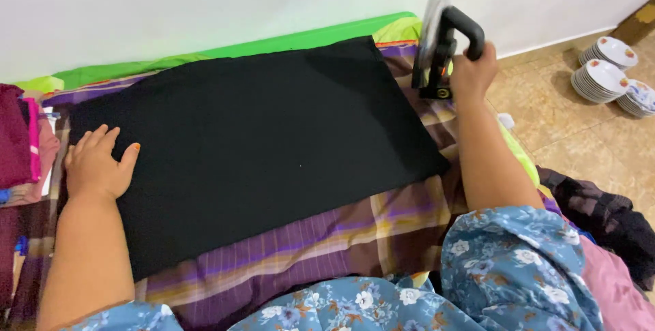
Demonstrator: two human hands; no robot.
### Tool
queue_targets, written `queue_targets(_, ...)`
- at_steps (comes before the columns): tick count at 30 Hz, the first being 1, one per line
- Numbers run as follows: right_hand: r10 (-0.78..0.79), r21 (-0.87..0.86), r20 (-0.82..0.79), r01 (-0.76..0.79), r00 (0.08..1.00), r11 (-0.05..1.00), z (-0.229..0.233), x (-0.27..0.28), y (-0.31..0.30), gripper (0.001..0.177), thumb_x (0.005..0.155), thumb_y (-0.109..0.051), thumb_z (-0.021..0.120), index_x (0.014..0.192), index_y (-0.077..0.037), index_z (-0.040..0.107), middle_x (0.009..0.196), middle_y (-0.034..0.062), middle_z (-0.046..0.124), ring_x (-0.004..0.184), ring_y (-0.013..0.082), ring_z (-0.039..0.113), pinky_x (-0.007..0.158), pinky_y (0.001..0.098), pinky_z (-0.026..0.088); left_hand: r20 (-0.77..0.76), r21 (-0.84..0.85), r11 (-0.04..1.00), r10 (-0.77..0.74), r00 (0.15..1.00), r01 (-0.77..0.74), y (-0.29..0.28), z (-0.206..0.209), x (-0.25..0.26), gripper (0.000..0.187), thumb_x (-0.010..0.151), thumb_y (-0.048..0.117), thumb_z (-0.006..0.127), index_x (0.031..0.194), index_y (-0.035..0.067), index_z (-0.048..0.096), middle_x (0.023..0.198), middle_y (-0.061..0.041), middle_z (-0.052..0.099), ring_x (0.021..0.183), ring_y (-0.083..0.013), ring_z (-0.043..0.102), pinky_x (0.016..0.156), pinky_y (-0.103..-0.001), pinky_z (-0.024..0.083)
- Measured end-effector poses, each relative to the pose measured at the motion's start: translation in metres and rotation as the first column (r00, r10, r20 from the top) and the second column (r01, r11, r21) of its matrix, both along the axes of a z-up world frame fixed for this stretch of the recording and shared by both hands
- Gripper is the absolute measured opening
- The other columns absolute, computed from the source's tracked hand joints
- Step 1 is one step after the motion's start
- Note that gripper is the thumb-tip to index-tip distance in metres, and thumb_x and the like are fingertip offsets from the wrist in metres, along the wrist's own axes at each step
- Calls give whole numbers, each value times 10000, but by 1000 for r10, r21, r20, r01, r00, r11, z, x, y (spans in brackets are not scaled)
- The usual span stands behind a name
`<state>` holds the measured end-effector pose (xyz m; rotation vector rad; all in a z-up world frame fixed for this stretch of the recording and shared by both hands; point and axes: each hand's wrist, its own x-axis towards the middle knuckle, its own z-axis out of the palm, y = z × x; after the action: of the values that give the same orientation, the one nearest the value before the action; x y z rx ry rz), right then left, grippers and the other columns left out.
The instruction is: Ironing and folding black clothes on a padded surface.
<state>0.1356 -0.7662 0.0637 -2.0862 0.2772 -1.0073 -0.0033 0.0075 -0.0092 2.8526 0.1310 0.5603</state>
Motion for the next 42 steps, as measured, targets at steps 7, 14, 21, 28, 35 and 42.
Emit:
queue_targets(7,-50,358,463,-135,885,924,-100,14,-12,344,834,62,671,1143,-41,562,927,15,512,881,164,550,837,309,499,-91,103,962,263,961,-253,3,-6,-16,793,998,612,547,1575,76,454,1633,-272,299,1490,-468,246,1172,-624,196)
queue_targets(14,92,122,300,-134,949,983,-118,-10,-63,590,807,-60,800,1298,2,477,1161,73,473,1102,209,494,1015,368,432,-432,113,907,413,802,-406,-33,53,-88,978,920,679,541,1666,110,265,1667,-234,275,1474,-479,309,1161,-642,315)
queue_targets(21,121,-21,586,-135,801,991,-131,-58,-134,162,864,101,575,994,26,636,1103,136,680,1073,312,675,934,442,554,-445,-31,903,372,814,-429,-9,50,-188,1073,785,528,811,1609,83,287,1510,-324,438,1376,-482,462,1097,-530,423)
queue_targets(28,572,-4,598,-711,562,703,66,-177,150,310,839,111,579,1139,36,606,1177,76,580,998,171,586,891,268,471,-498,-170,922,224,838,-348,-38,74,-191,871,799,218,816,1552,97,396,1410,-265,581,1261,-431,592,1057,-494,476)
queue_targets(35,925,-444,-34,-835,379,325,121,-193,305,405,806,2,732,1198,-51,646,1206,114,648,1167,291,614,1037,396,493,30,-194,940,-281,959,281,-140,155,-149,465,857,96,738,1306,100,618,1214,-223,689,1132,-447,632,936,-505,519)
queue_targets(42,935,-452,-340,-889,96,-73,83,-122,390,503,652,-21,812,1138,-83,701,1171,120,663,1154,365,565,1013,492,458,260,-330,736,-532,806,591,-214,201,-130,357,920,106,736,1257,88,618,1170,-171,733,1069,-399,693,868,-440,555)
